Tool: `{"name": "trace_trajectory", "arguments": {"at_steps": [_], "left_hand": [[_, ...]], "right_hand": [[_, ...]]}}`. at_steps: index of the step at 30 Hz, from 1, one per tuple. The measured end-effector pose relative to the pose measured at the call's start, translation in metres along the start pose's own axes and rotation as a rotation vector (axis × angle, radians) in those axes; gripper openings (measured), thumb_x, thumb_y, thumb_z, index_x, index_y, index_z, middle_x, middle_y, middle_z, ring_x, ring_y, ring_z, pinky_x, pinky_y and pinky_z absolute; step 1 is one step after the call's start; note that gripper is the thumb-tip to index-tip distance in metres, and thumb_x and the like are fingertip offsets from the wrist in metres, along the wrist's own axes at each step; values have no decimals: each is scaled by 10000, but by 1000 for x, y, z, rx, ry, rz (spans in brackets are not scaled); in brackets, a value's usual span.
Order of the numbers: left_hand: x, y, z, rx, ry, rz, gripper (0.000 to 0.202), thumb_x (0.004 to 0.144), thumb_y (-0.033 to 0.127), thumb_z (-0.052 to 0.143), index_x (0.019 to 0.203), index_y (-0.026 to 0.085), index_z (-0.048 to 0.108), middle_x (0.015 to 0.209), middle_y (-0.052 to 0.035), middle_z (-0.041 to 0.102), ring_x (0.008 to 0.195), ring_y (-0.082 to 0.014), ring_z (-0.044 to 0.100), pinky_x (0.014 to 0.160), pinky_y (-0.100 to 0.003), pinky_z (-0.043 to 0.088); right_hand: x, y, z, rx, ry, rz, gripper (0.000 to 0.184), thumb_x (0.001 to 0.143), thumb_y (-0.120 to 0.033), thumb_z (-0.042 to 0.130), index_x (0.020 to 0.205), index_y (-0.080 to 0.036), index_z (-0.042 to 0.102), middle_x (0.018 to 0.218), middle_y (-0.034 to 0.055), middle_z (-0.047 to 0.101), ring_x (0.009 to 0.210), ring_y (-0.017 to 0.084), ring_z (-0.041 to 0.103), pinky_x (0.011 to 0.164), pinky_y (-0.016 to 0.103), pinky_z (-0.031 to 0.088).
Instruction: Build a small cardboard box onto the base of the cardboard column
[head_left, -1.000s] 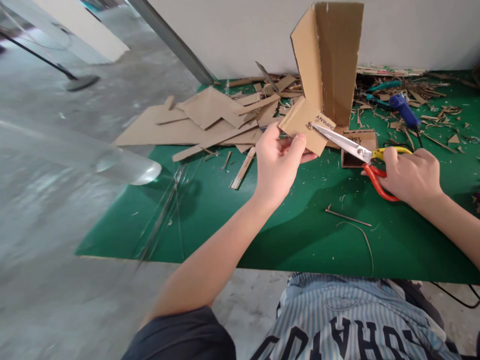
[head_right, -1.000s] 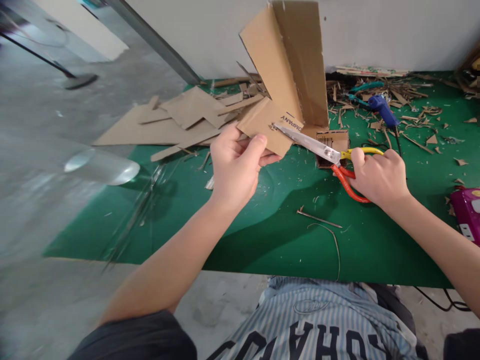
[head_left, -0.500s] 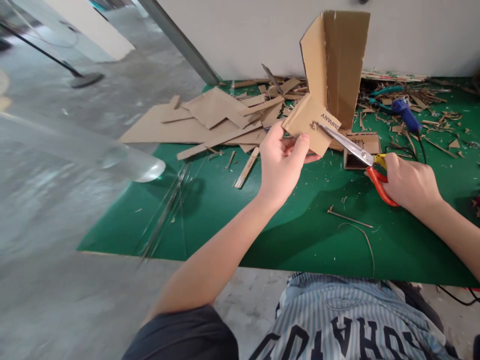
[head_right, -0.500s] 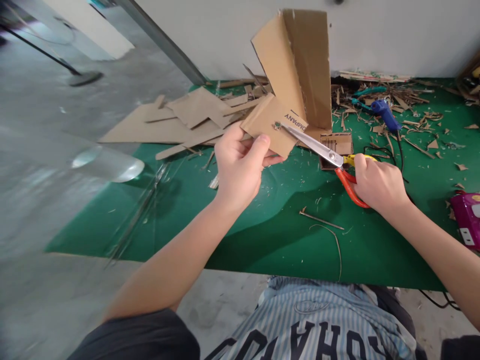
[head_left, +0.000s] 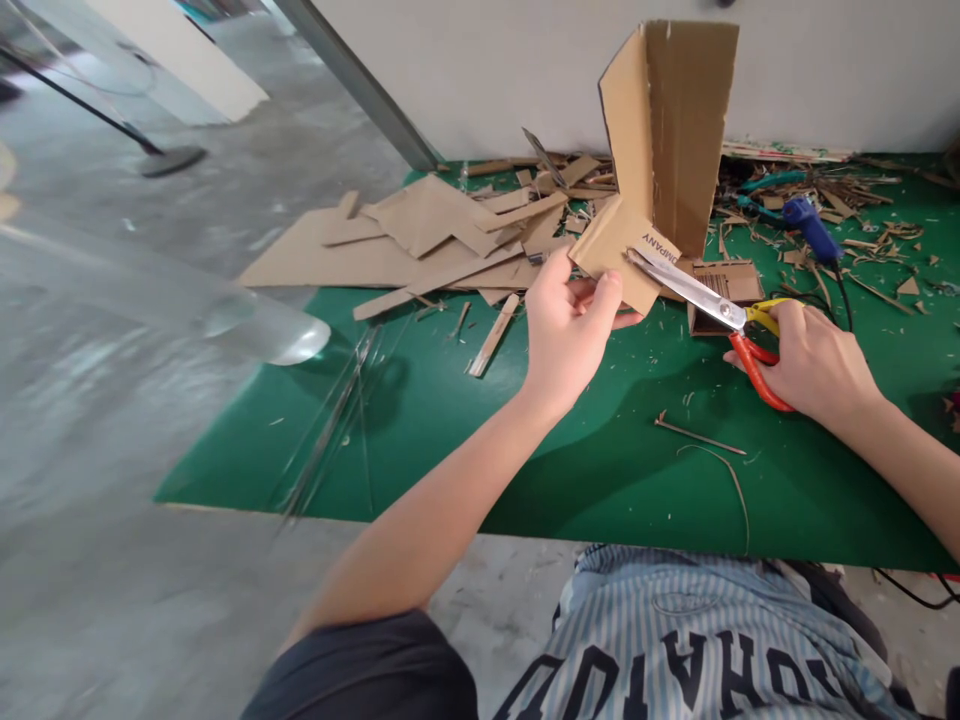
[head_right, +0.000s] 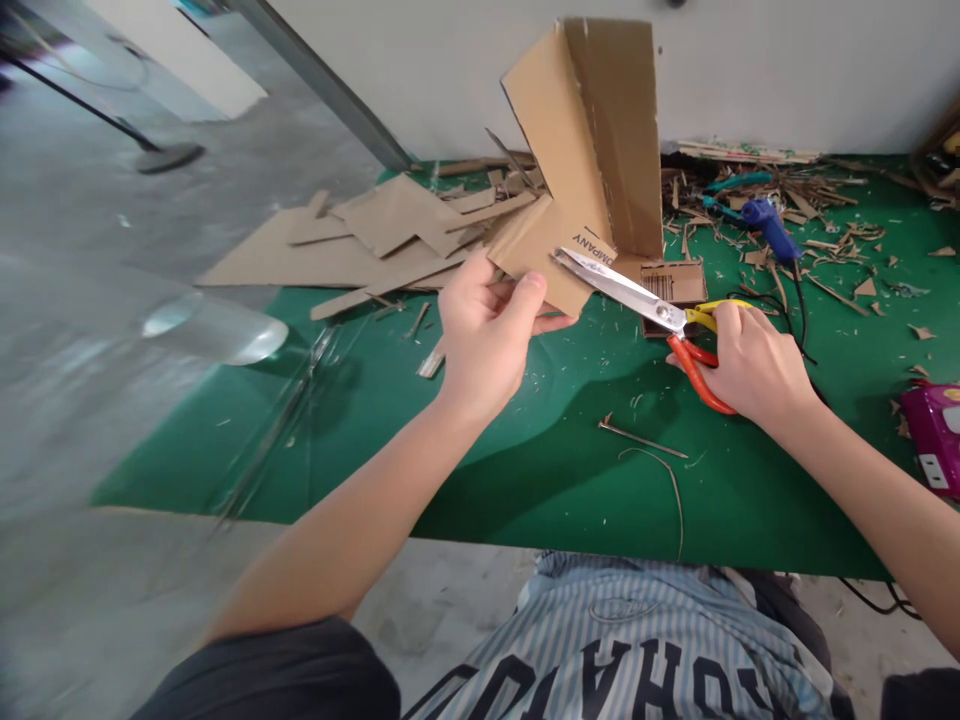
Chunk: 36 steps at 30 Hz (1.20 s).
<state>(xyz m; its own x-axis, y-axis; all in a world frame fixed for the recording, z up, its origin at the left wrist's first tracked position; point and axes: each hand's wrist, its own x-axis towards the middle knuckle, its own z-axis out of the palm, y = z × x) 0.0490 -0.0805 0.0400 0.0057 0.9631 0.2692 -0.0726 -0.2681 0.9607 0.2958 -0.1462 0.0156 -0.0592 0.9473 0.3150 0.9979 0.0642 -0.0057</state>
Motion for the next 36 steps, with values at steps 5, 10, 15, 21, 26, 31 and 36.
{"name": "trace_trajectory", "arguments": {"at_steps": [5,10,15,21,26,31,36], "left_hand": [[2,-5,-2,5,2,18,265,856,362,720,1036,189,631,894,-31,722,729,-161,753,633,-245,676],[5,-8,-3,31,3,30,304,849,391,727,1052,198,610,948,-43,727,741,-163,757,626,-252,681],[6,-9,-4,56,-14,38,274,856,383,709,1032,206,597,958,-44,728,738,-155,757,633,-254,687],[6,-13,-4,98,-28,71,351,852,449,726,1062,199,598,916,-45,729,758,-176,759,606,-237,673],[2,-9,-3,82,-23,43,390,864,487,720,1103,200,610,955,-60,742,834,-210,773,633,-244,668],[-1,-5,-1,25,-15,2,368,855,453,737,1102,203,630,950,-58,748,856,-218,774,631,-240,658],[0,-5,-1,22,-9,3,311,851,411,740,1069,210,646,919,-39,746,793,-181,763,621,-221,663]], "right_hand": [[0,-1,2,-55,81,-11,546,973,-616,443,1075,-99,584,1008,212,689,923,303,643,533,307,350],[-2,-1,6,-53,97,-19,555,966,-628,468,1064,-94,583,1008,214,689,901,290,647,522,300,324],[-2,0,7,-49,118,-3,555,973,-620,460,1092,-91,580,1018,213,694,888,284,653,511,301,303],[-1,-4,2,-79,75,52,561,950,-653,484,1048,-110,584,1010,191,694,850,258,641,523,282,210],[-2,-5,-1,-117,55,51,534,960,-641,452,996,-123,577,967,174,679,821,247,621,536,295,154],[-1,-5,-4,-143,44,38,456,962,-581,449,974,-138,555,925,165,647,802,249,593,536,306,165],[0,-5,-6,-136,-15,43,431,958,-563,465,957,-141,556,951,164,638,791,236,584,547,307,148]]}}
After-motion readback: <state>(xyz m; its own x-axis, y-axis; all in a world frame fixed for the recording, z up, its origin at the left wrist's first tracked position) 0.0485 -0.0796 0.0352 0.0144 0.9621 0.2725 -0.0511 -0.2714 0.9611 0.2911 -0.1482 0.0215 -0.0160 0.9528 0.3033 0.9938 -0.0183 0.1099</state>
